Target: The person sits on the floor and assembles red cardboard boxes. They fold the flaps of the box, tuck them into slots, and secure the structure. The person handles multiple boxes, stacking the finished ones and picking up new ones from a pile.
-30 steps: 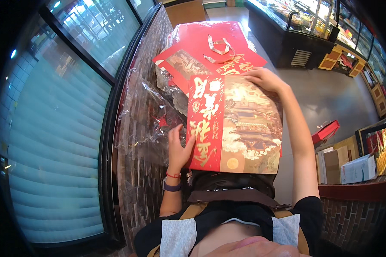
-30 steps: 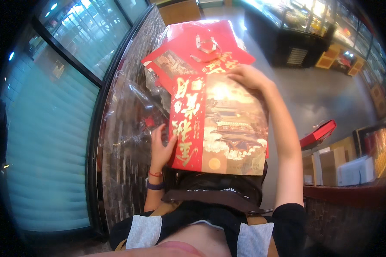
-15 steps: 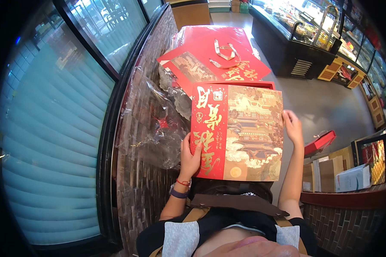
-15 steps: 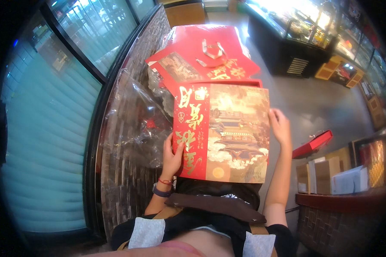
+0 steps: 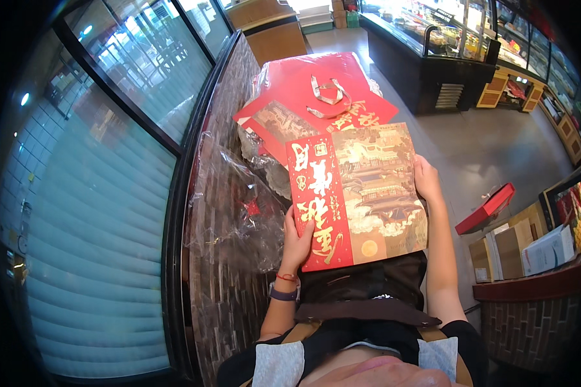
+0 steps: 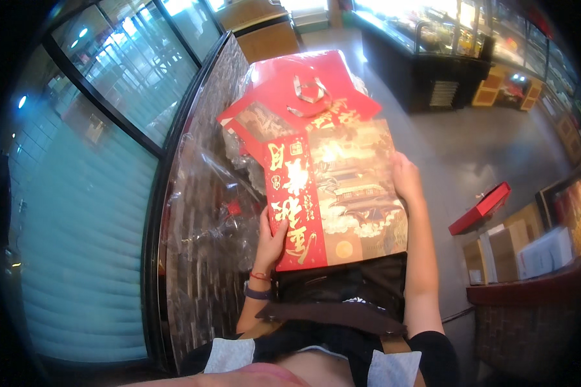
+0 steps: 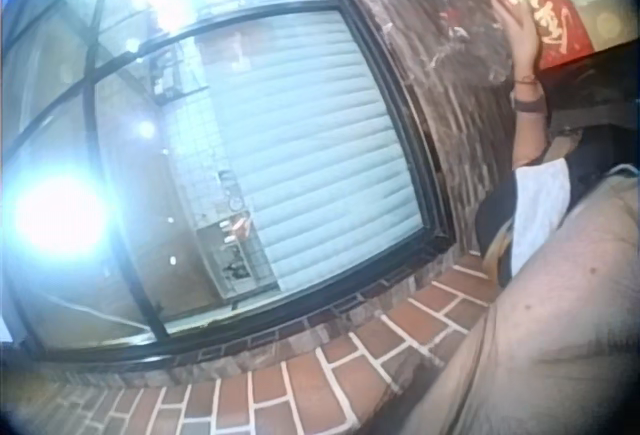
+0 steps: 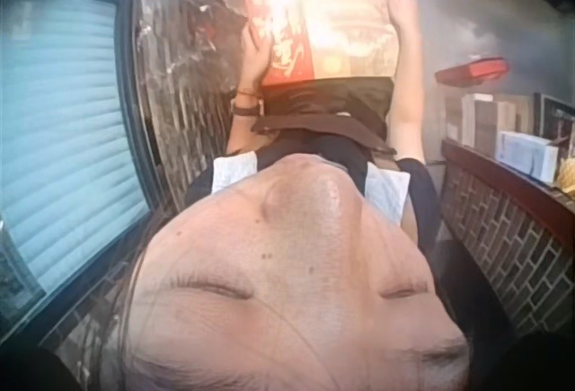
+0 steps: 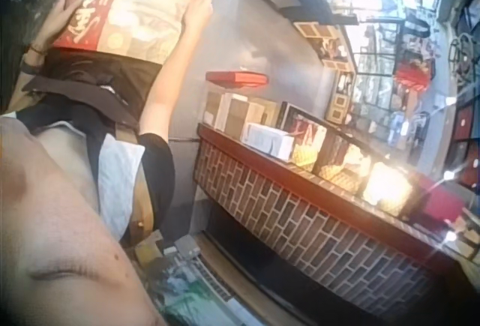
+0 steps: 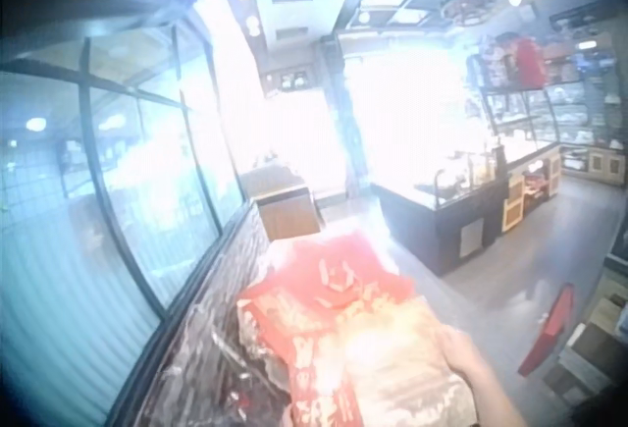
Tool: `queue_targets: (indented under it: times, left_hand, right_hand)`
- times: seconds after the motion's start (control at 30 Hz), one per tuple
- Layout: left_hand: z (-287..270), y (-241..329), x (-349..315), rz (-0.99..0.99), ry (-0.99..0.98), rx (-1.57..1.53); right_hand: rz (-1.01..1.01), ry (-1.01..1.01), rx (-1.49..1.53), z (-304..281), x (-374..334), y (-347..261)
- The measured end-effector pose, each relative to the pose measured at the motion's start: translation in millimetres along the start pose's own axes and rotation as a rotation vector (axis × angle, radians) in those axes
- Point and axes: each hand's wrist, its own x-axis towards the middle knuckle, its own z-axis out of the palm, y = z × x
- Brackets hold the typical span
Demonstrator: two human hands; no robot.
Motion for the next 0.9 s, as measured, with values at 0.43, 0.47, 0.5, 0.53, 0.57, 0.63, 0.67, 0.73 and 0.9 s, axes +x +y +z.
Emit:
queue_targets:
  times: [0.43,0.47,0.5,0.53,0.57,0.63,0.67,0.73,0.9]
  left_hand:
    - [5,-10,2,-0.114,-0.012,-0.220]
    - [5,-6,0,-0.099,-0.015,-0.207]
    - [3,-1,-3,-0.086,-0.017,-0.193]
    - [2,4,-6,-0.072,-0.019,-0.179]
    - [1,8,-8,-0.048,-0.018,-0.152]
    - [-3,26,-14,-0.026,-0.010,-0.162]
    - [-5,31,-16,-0.011,-0.008,-0.169]
    - [-8,31,-16,0.047,-0.105,-0.188]
    - [-5,72,-16,0.201,-0.297,-0.100]
  right_hand:
    - [0.044,0.025,0.282,4,-5,-1]
    - [0.073,0.018,0.322,-2,-14,-6]
    - [0.101,0.009,0.362,-4,-19,-8]
    - [0.080,0.005,0.443,-2,-15,5]
    - [0.065,0.007,0.521,-4,-12,27]
    - [0.069,-0.053,0.662,-13,-11,28]
    - [0.068,-0.038,0.701,-24,-9,22]
    - [0.066,-0.002,0.780,-46,-1,11]
    - [-0.082,-0.014,0.930,-104,-9,-46]
